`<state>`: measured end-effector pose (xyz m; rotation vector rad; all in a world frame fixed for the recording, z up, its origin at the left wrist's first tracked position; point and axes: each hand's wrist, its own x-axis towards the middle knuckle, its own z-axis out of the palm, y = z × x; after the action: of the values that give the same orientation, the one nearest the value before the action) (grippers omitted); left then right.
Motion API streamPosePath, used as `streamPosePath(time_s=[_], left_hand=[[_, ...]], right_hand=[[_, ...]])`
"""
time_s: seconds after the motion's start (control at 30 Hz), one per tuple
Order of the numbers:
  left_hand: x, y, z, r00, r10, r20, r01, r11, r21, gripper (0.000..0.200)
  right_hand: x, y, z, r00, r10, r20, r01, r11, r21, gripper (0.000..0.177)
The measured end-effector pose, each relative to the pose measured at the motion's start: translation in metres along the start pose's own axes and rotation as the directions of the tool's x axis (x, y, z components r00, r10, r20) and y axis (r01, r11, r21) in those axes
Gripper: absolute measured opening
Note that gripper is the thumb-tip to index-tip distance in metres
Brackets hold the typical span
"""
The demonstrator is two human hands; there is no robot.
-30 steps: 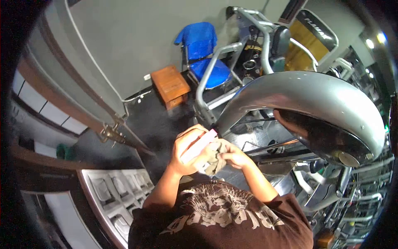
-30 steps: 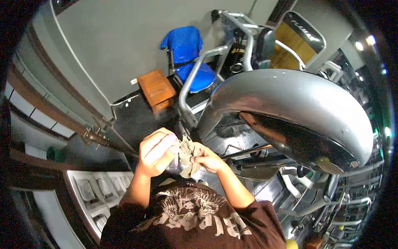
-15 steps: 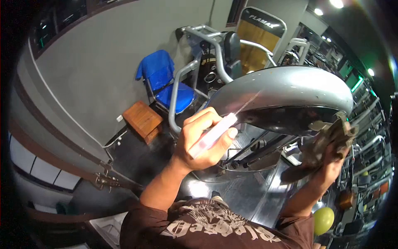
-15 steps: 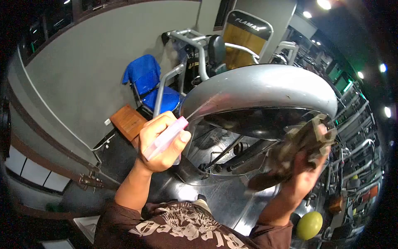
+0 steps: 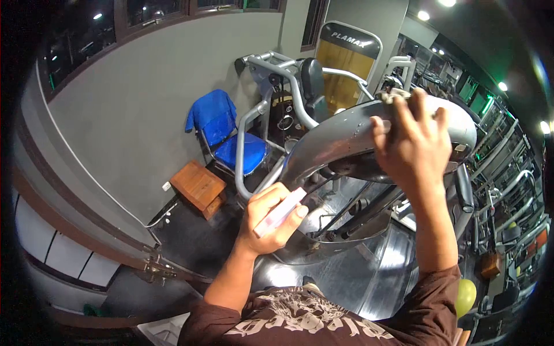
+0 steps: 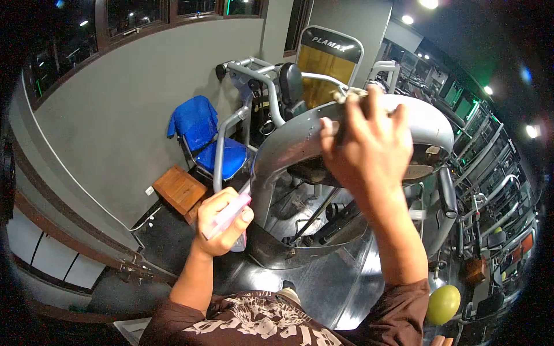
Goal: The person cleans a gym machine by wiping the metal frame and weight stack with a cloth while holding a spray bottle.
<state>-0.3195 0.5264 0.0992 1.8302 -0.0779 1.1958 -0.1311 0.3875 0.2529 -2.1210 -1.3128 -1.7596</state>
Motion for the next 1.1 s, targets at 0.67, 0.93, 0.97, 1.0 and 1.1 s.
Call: streamPosePath(time_s=[0.67, 0.93, 0.97, 1.0, 1.1], left_hand=[[-0.083, 0.003, -0.062, 0.980, -0.148, -0.135, 0.151, 0.988, 0.017, 0.018], [-0.104, -0.009, -0.061, 0.965, -0.186, -0.184, 0.176, 0.982, -0.067, 0.017], [-0.105, -0.010, -0.059, 0.965, -0.179, -0.191, 0.169, 0.983, -0.069, 0.017], [-0.106, -0.012, -0.060, 0.965, -0.169, -0.199, 0.158, 0.985, -0.067, 0.017], [-0.111, -0.015, -0.063, 0.959, -0.178, -0.221, 0.161, 0.982, -0.096, 0.017]], right_hand=[[0.021, -0.006, 0.006, 0.997, -0.019, 0.078, 0.012, 0.996, 0.089, 0.010], [-0.057, -0.120, 0.085, 0.829, -0.558, 0.039, 0.515, 0.788, 0.337, 0.018], [-0.062, -0.123, 0.088, 0.778, -0.624, 0.072, 0.564, 0.744, 0.358, 0.018], [-0.063, -0.125, 0.089, 0.722, -0.684, 0.099, 0.608, 0.697, 0.379, 0.018], [-0.038, -0.103, 0.077, 0.810, -0.555, 0.191, 0.470, 0.808, 0.355, 0.012]])
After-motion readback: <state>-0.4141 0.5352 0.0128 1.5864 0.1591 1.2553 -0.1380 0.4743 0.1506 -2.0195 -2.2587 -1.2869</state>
